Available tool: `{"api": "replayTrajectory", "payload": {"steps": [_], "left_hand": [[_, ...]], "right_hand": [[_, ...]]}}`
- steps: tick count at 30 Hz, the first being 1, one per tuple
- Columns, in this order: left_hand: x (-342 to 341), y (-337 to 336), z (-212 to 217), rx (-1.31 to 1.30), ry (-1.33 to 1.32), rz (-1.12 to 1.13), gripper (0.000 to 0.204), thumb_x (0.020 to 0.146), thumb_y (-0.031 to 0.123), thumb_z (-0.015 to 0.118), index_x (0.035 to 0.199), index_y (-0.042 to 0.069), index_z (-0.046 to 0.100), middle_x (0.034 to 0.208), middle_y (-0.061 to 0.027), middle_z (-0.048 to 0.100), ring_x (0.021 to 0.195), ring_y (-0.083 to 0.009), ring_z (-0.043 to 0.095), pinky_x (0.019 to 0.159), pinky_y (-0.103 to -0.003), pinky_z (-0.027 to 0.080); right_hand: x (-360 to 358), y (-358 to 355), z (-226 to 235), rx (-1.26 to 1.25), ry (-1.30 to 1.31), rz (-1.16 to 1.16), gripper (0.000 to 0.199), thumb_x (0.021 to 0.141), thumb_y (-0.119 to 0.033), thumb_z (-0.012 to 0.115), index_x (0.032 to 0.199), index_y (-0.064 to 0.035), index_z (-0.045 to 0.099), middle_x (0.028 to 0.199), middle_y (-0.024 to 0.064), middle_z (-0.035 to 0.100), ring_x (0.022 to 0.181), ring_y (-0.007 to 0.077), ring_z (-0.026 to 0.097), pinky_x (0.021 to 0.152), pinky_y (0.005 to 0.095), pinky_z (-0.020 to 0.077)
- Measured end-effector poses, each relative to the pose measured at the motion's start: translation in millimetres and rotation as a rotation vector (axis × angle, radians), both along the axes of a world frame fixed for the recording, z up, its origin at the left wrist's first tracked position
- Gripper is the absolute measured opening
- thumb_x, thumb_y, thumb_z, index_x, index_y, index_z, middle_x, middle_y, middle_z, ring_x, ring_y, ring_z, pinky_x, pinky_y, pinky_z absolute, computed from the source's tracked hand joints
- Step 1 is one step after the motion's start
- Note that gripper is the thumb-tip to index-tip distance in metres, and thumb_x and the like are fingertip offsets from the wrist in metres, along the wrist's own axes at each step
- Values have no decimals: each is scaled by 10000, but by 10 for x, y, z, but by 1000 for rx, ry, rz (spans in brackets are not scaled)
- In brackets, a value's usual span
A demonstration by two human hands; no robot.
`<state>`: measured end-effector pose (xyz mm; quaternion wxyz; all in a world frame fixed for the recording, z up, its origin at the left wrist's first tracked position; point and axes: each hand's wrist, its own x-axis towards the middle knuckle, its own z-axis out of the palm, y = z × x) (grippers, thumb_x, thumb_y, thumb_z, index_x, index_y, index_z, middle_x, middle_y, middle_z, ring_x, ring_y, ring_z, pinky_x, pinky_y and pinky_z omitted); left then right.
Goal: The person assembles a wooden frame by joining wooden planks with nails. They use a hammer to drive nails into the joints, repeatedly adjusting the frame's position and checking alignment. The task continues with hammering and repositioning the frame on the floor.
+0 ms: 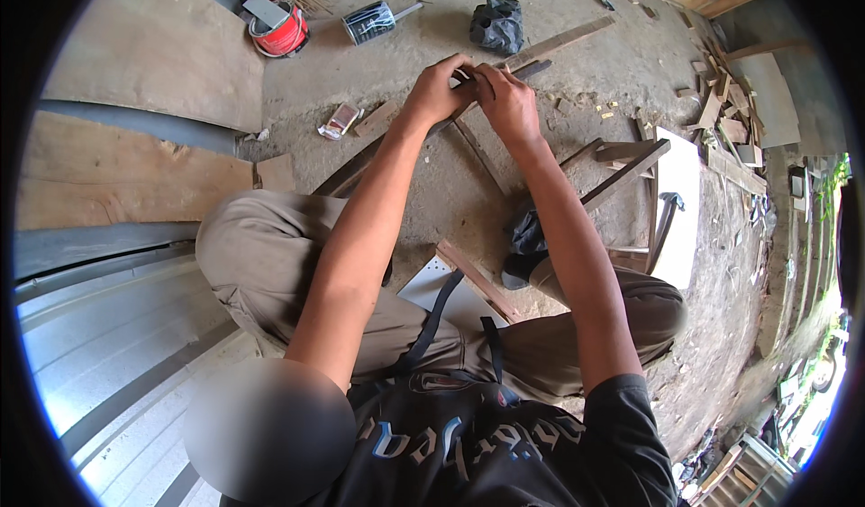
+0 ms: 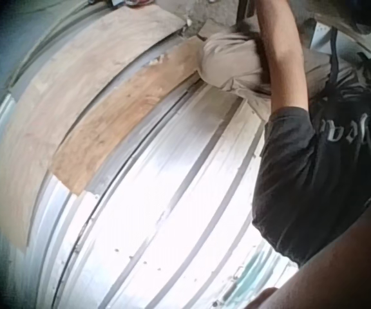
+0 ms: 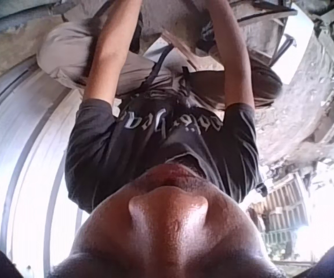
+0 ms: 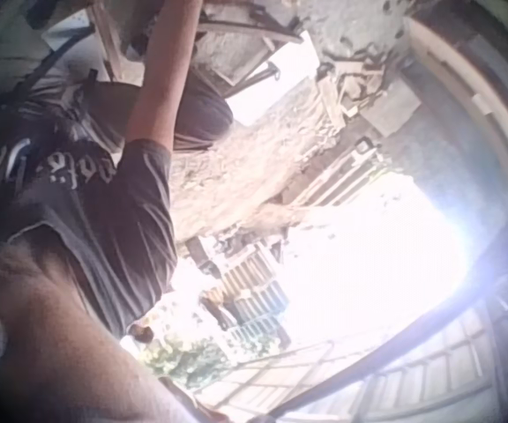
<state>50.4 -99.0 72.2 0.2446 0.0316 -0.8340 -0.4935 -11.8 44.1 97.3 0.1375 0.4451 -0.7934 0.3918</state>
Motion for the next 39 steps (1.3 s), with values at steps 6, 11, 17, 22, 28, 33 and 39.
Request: {"api": "replayTrajectory", "payload": {"steps": [6,11,17,22,28,33,39], "left_hand": [[-25,-46,-35,-47,-36,14,208,838,86,727,1028,27,666,965,-113,720,896,-220,699,810,-340,525],[-33,-35,-47,-56,-9,-1,249,848,88,722,1086,35,672,1002,-124,711,938,-242,690,825,-338,516],[-49,-24,-26,-147,39,37,234,860,110,715,1074,28,668,1018,-121,701,937,-256,686,817,-354,516],[-65,-10,23,-84,-98,6,214,877,152,707,1051,35,662,1000,-117,702,910,-247,687,792,-359,520],[-95,-1,-102,-95,57,-13,199,885,169,700,1021,28,661,968,-134,699,865,-271,681,774,-361,516],[-49,-87,-220,-44,52,-23,181,900,148,679,1004,2,654,930,-118,697,845,-225,675,765,-338,514],[-84,20,-99,50,-56,-27,172,911,149,672,987,-1,639,875,-97,675,780,-184,642,729,-320,511]], "right_hand": [[-73,62,2,9,14,8,188,841,-82,664,1028,-68,676,945,146,689,814,374,678,706,428,568],[-130,80,-44,-52,26,45,222,816,-41,656,1031,-78,700,966,139,694,834,367,684,710,420,572],[-149,73,-34,-72,-12,57,246,810,-37,652,1045,-77,709,979,139,694,839,369,683,706,416,565],[-149,129,65,-6,-102,84,306,837,-64,653,1141,-70,677,1042,164,684,905,385,670,762,428,551],[-216,639,224,-122,-134,-116,357,867,-132,693,1208,-38,637,1116,179,680,1062,344,656,885,411,526],[-549,1881,164,-267,40,-657,301,884,-99,680,1176,-39,642,1104,141,686,1040,290,663,888,370,522],[-697,3991,-564,344,-463,-1637,752,843,-535,641,1266,78,533,1273,282,527,1232,369,509,1015,511,424]]}}
